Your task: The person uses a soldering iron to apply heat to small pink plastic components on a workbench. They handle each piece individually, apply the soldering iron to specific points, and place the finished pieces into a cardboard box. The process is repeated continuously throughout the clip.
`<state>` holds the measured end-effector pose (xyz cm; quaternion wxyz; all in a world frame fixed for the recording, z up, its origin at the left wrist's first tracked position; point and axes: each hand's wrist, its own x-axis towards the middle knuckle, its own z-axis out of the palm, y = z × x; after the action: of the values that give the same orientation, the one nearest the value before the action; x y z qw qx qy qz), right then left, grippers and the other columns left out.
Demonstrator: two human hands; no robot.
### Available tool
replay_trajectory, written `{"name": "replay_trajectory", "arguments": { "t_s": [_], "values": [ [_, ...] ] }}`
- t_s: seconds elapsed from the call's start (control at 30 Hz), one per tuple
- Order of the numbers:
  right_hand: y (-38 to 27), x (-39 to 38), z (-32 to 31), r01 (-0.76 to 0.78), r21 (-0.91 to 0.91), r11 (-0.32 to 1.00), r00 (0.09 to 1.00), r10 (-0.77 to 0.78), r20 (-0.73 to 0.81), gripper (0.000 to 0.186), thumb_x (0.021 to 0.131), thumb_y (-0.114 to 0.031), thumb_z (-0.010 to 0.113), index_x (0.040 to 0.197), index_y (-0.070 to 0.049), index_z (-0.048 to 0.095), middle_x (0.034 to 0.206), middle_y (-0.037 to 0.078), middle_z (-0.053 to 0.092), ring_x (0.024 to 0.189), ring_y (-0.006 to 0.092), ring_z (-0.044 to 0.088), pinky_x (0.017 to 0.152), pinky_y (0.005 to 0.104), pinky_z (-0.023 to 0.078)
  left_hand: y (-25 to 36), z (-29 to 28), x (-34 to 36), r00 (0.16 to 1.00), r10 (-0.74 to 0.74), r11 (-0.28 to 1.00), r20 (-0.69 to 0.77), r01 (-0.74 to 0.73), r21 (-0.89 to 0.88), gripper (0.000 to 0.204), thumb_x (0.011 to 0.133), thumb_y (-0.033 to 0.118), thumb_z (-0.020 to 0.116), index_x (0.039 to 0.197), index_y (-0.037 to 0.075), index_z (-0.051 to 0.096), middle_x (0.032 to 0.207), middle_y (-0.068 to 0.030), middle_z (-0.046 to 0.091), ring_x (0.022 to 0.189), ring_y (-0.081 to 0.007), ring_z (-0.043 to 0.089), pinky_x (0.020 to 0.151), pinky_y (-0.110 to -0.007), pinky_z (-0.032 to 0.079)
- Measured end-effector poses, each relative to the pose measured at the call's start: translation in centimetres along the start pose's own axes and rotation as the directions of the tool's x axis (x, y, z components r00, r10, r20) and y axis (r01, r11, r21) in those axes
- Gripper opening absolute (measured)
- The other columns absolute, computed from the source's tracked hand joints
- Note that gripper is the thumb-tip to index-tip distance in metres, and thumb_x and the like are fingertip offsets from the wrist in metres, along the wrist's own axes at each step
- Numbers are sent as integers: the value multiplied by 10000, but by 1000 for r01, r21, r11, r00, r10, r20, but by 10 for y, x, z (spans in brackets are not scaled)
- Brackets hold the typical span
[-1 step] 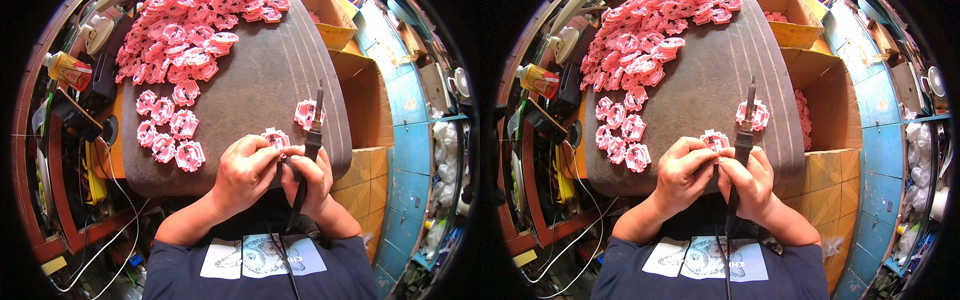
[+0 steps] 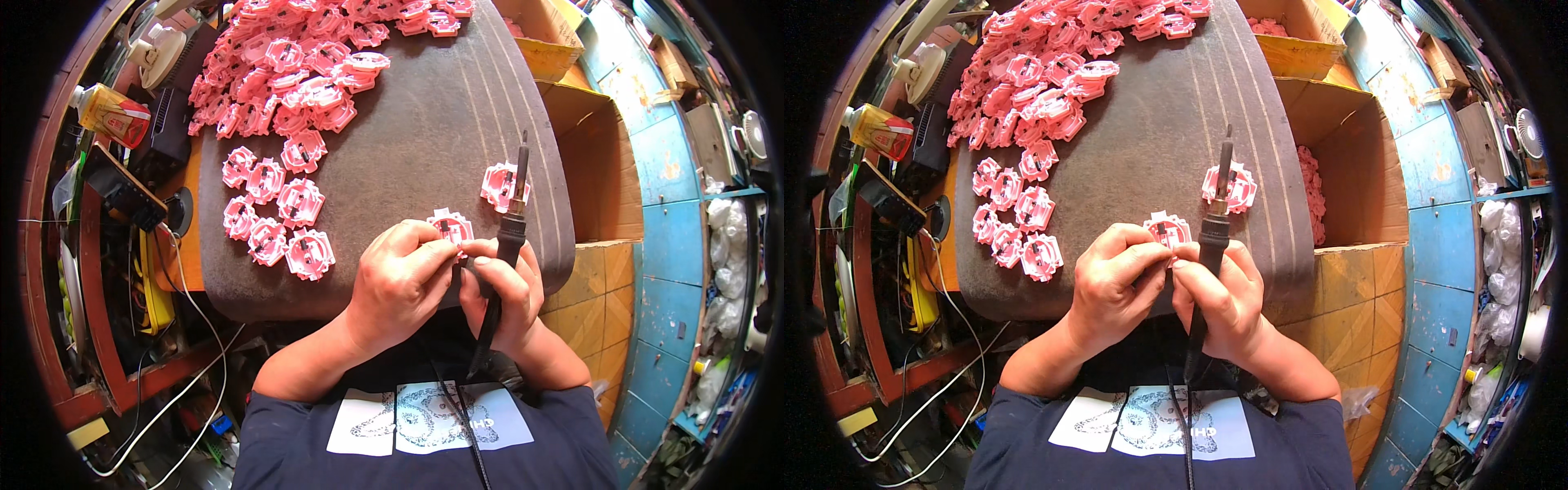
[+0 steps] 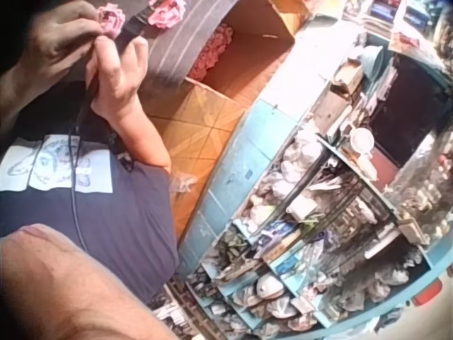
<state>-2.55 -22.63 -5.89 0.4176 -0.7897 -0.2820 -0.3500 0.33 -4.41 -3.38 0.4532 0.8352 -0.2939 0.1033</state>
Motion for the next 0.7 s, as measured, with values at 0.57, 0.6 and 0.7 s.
{"name": "replay_trajectory", "arguments": {
  "t_s": [0.57, 0.6, 0.7],
  "values": [
    [-2, -10, -34, -16, 98, 995, 999, 12, 39, 398, 1013, -218, 715, 1320, 0, 588, 999, 176, 740, 772, 304, 689, 686, 428, 546, 7, 0, 4, 1000, -19, 999, 3, 19, 41, 160, 833, 4, 762, 981, 26, 706, 968, -132, 661, 860, -336, 680, 773, -431, 561],
    [-2, -15, -38, -24, 100, 995, 999, 20, 41, 488, 1044, -348, 683, 1367, 2, 576, 984, 168, 742, 774, 294, 691, 690, 437, 545, 8, -1, 5, 1000, -28, 999, 9, 28, 44, 155, 833, 1, 762, 974, 24, 701, 966, -132, 660, 857, -337, 678, 772, -431, 560],
    [0, -18, -51, 16, -10, 1000, 1000, -16, 8, 640, 1033, -496, 667, 1392, 22, 561, 1023, 191, 683, 774, 317, 659, 700, 462, 549, 7, -3, 6, 999, -27, 999, 44, 25, 49, 169, 840, -39, 774, 998, 10, 737, 983, -142, 690, 854, -311, 719, 747, -382, 586]
  ]
}}
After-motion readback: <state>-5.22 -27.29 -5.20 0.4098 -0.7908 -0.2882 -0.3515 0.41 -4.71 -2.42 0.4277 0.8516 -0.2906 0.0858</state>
